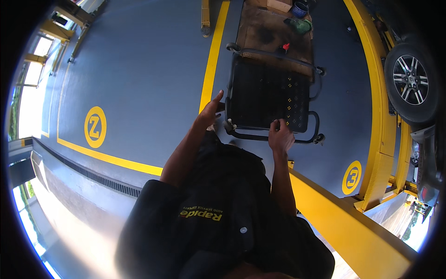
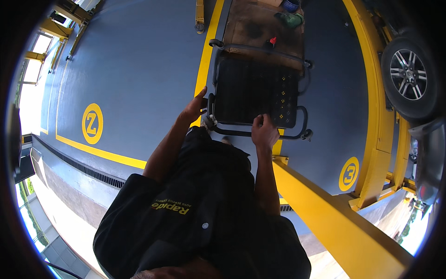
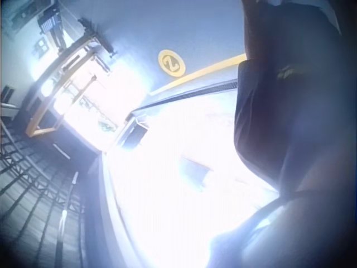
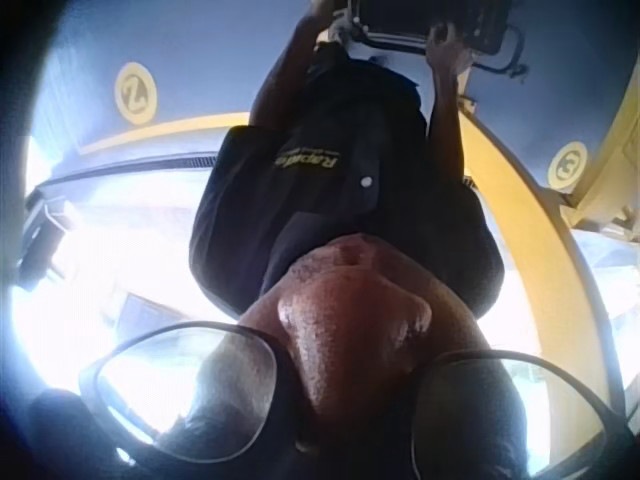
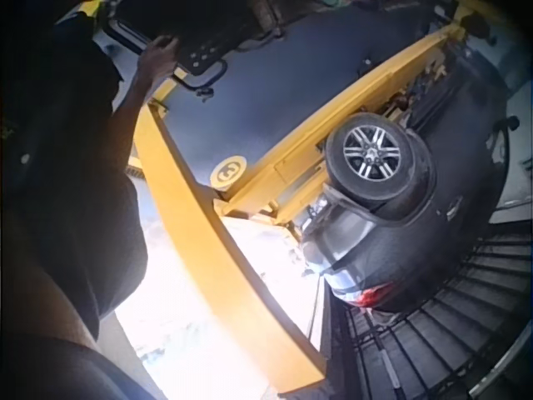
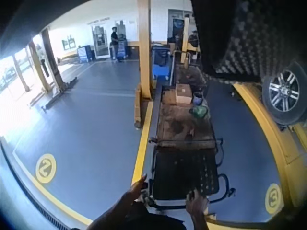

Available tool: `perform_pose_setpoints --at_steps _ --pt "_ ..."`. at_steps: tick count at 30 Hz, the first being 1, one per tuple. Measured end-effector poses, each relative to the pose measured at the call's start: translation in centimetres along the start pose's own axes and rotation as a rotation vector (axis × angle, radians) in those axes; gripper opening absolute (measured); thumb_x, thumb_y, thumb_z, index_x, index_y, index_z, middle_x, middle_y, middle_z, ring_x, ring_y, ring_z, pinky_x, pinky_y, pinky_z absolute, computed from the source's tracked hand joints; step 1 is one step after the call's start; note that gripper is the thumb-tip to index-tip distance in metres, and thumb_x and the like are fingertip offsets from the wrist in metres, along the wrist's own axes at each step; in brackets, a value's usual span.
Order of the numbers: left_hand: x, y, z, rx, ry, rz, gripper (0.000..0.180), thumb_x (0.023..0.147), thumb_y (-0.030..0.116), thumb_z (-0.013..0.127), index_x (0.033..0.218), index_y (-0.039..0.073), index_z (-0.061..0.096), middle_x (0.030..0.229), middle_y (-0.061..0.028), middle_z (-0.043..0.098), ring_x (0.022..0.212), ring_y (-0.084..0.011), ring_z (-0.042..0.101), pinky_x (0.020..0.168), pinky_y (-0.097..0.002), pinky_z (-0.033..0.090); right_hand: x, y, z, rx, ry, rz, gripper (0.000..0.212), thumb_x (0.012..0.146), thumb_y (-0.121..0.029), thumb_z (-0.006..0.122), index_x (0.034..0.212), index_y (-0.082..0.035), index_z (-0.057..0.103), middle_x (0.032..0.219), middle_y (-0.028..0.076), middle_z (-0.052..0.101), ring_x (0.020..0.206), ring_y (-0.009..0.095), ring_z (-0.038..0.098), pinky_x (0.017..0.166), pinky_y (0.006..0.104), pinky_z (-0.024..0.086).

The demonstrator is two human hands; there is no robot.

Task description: The person lubricates the joints of a black metal frame using a red-capped bottle. They apply the lubricant to each joint, then rotate the joints by hand to distribute the lubricant.

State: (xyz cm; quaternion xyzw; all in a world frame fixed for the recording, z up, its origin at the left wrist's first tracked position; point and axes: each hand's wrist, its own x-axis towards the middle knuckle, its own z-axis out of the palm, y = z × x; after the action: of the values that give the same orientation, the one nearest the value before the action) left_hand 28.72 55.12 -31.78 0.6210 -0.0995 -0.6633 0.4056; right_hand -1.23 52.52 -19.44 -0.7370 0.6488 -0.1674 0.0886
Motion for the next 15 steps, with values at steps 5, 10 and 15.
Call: perform_pose_setpoints --at_steps 5,10,15 --pt "2.2 6.1 3.9 0.487 0.420 0.641 0.082 0.106 0.073 0.050 0.132 -0.003 0.066 0.118 -0.0252 0.068 0.120 -0.0367 0.065 0.104 -0.0484 0.051 0.2 0.4 0.3 -0.041 0.028 0.026 0.023 0.100 -0.030 0.068 0.096 -0.009 0.075 0.082 0.020 0.075 0.074 0.041 0.075 0.065 0.0511 0.056" --pt "4.9 13.7 7.4 0.166 0.105 0.599 0.063 0.112 0.058 0.051 0.110 -0.003 0.068 0.091 -0.0227 0.072 0.097 -0.0420 0.072 0.090 -0.0532 0.056 0.5 0.6 0.6 -0.041 -0.009 0.076 0.021 0.099 -0.028 0.069 0.105 -0.011 0.079 0.086 0.018 0.078 0.080 0.040 0.077 0.071 0.0502 0.058" --pt "6.9 14.9 8.6 0.441 0.370 0.669 0.058 0.112 0.047 0.050 0.108 -0.009 0.066 0.111 -0.0390 0.070 0.114 -0.0604 0.062 0.097 -0.0613 0.052 5.5 -4.3 0.1 0.091 0.027 -0.139 0.020 0.101 -0.022 0.068 0.115 -0.013 0.079 0.103 0.014 0.080 0.091 0.037 0.078 0.079 0.0458 0.060"
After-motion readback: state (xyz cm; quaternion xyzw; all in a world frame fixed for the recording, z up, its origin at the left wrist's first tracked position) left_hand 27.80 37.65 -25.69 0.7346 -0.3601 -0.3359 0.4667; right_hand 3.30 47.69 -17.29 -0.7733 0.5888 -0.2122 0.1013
